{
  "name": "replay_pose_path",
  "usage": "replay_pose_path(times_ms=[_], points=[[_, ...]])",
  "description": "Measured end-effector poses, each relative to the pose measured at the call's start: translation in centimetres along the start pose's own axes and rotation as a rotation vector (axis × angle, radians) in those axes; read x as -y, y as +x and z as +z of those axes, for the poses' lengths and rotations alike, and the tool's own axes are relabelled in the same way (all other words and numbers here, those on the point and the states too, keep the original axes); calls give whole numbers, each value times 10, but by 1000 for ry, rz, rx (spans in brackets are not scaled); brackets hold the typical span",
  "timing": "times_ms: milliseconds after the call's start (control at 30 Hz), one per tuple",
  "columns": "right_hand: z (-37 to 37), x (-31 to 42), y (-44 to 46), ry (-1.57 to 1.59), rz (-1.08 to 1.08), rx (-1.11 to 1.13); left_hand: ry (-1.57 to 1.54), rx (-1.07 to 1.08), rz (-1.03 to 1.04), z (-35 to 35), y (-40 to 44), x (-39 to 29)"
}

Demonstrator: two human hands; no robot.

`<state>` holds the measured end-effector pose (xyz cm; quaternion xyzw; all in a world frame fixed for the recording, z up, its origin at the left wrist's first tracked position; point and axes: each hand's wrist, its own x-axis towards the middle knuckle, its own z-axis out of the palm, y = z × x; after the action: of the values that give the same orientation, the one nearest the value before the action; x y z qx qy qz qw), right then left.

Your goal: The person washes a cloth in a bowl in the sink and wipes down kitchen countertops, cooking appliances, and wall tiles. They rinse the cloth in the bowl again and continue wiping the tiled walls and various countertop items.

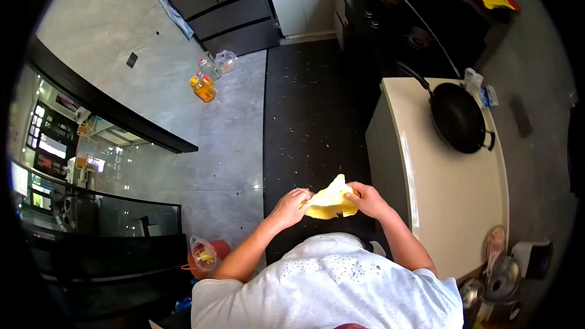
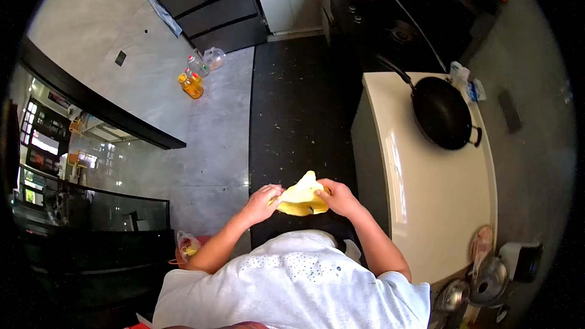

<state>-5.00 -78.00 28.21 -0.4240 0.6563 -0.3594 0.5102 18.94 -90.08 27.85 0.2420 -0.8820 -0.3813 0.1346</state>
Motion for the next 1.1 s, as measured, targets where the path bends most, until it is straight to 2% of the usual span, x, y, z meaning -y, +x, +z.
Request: replay_pose_path(times_ms=[67, 100, 167, 200, 233, 267, 300, 367, 400, 433, 500, 533, 567, 633, 667, 700, 767, 900, 933, 967, 1033, 1067, 1100], points=[[-24, 22, 45, -110, -12, -16, 73, -131, 159, -19, 39, 6], [-39, 31, 70, 205, -26, 153, 79, -132, 154, -32, 59, 11], [-69, 57, 113, 795, -77, 449, -185, -18, -290, -56, 89, 17], [-81, 65, 141, 992, -142, 453, -284, -130, -236, -64, 108, 22], [-83, 72, 175, 1052, -18, 306, -432, -268, -217, -56, 124, 50], [-85, 80, 199, 1199, -21, 395, -601, -413, -209, -61, 148, 51], [-85, 82, 218, 1352, -20, 475, -589, -477, -243, -63, 168, 65], [-71, 80, 256, 1372, 119, 509, -597, -509, -392, -84, 204, 84], [-63, 83, 273, 1252, 101, 446, -586, -502, -385, -89, 216, 105], [-61, 85, 295, 1126, 206, 446, -574, -495, -373, -93, 227, 129], [-38, 64, 330, 231, 118, 86, -595, -463, -419, -100, 243, 171], [-26, 40, 354, 32, 75, -60, -614, -441, -427, -103, 250, 188], [-27, 40, 374, 34, 89, -75, -635, -420, -431, -114, 259, 204], [-38, 49, 421, 404, 344, -9, -643, -398, -442, -145, 282, 239], [-41, 73, 435, 454, 359, -121, -670, -408, -432, -163, 297, 255], [-45, 89, 450, 441, 373, -124, -703, -425, -434, -179, 308, 269], [-54, 115, 481, 538, 217, -71, -896, -421, -485, -216, 335, 290], [-61, 179, 563, 647, 287, 26, -954, -298, -509, -277, 387, 334], [-58, 182, 584, 588, 184, 54, -1008, -276, -511, -292, 404, 343], [-60, 187, 602, 507, 222, 27, -1003, -264, -509, -299, 418, 358], [-68, 192, 638, 674, 243, -177, -843, -388, -588, -306, 448, 389], [-78, 196, 653, 673, 250, -268, -986, -387, -651, -325, 469, 380], [-86, 195, 666, 677, 251, -284, -989, -372, -646, -328, 487, 389]])
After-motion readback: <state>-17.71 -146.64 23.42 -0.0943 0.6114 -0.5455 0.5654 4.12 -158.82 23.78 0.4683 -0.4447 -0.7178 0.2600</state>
